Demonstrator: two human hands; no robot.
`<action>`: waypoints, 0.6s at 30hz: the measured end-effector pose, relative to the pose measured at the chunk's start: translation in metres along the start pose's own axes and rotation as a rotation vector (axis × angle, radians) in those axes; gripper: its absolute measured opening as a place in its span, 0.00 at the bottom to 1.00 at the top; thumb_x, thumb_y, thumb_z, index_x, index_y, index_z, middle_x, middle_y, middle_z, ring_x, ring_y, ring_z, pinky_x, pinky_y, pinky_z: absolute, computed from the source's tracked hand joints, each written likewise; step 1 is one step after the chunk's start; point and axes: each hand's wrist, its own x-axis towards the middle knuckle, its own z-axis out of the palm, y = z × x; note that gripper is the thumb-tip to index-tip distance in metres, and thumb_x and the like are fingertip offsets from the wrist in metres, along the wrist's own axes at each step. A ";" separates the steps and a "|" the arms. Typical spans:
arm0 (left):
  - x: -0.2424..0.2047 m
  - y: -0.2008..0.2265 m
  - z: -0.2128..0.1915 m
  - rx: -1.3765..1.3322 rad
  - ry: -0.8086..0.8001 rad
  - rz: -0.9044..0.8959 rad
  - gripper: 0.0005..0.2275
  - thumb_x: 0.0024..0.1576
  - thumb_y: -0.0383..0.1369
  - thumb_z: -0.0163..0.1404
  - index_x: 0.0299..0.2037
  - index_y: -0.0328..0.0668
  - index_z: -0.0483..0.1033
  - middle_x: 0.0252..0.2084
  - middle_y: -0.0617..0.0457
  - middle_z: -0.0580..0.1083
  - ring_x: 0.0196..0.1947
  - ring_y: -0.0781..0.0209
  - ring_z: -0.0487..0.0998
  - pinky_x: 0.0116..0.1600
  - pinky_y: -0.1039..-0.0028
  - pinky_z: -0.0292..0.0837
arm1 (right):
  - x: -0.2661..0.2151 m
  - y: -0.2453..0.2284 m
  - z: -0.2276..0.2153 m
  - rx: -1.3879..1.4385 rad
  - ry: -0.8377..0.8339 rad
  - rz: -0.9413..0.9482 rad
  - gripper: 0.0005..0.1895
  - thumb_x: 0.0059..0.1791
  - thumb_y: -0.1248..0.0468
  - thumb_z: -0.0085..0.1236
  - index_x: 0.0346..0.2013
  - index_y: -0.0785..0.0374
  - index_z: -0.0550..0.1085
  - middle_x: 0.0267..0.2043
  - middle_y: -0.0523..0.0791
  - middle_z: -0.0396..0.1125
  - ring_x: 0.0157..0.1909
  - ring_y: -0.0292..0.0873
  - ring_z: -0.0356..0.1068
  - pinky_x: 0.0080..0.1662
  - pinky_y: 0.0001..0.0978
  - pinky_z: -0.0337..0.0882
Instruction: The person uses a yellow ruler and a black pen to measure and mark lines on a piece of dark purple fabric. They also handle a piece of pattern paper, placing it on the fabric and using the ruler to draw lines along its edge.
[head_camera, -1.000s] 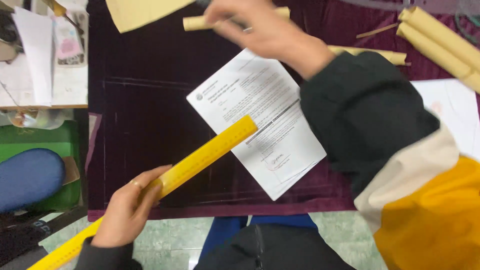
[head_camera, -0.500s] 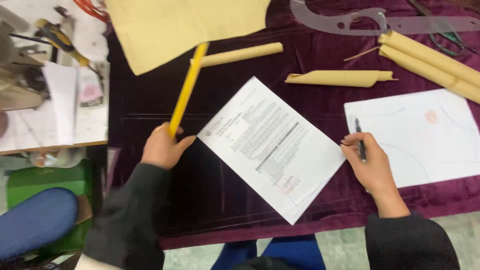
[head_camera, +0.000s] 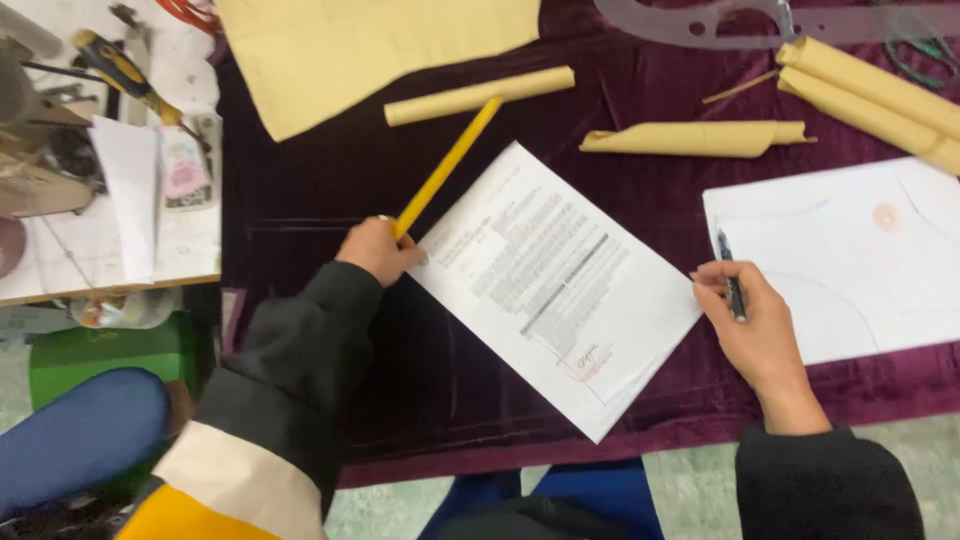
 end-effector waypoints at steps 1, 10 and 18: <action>0.007 -0.001 -0.002 0.001 -0.021 0.001 0.07 0.50 0.39 0.58 0.31 0.47 0.77 0.37 0.51 0.74 0.35 0.57 0.76 0.41 0.68 0.73 | 0.000 0.004 0.001 -0.009 -0.001 0.019 0.09 0.51 0.63 0.49 0.45 0.60 0.70 0.49 0.44 0.69 0.51 0.40 0.67 0.54 0.33 0.65; 0.011 0.023 -0.041 0.141 0.440 0.215 0.31 0.58 0.57 0.51 0.55 0.34 0.63 0.44 0.41 0.67 0.36 0.46 0.75 0.40 0.58 0.74 | -0.014 -0.017 0.011 0.106 0.091 -0.221 0.06 0.55 0.67 0.44 0.44 0.61 0.68 0.45 0.46 0.70 0.52 0.41 0.70 0.57 0.32 0.67; -0.118 -0.030 0.031 0.152 0.243 0.590 0.26 0.53 0.51 0.47 0.61 0.53 0.67 0.39 0.54 0.72 0.38 0.54 0.77 0.33 0.61 0.71 | -0.039 0.004 0.027 0.240 0.173 -0.436 0.16 0.58 0.65 0.39 0.55 0.73 0.67 0.37 0.52 0.69 0.43 0.47 0.72 0.63 0.43 0.67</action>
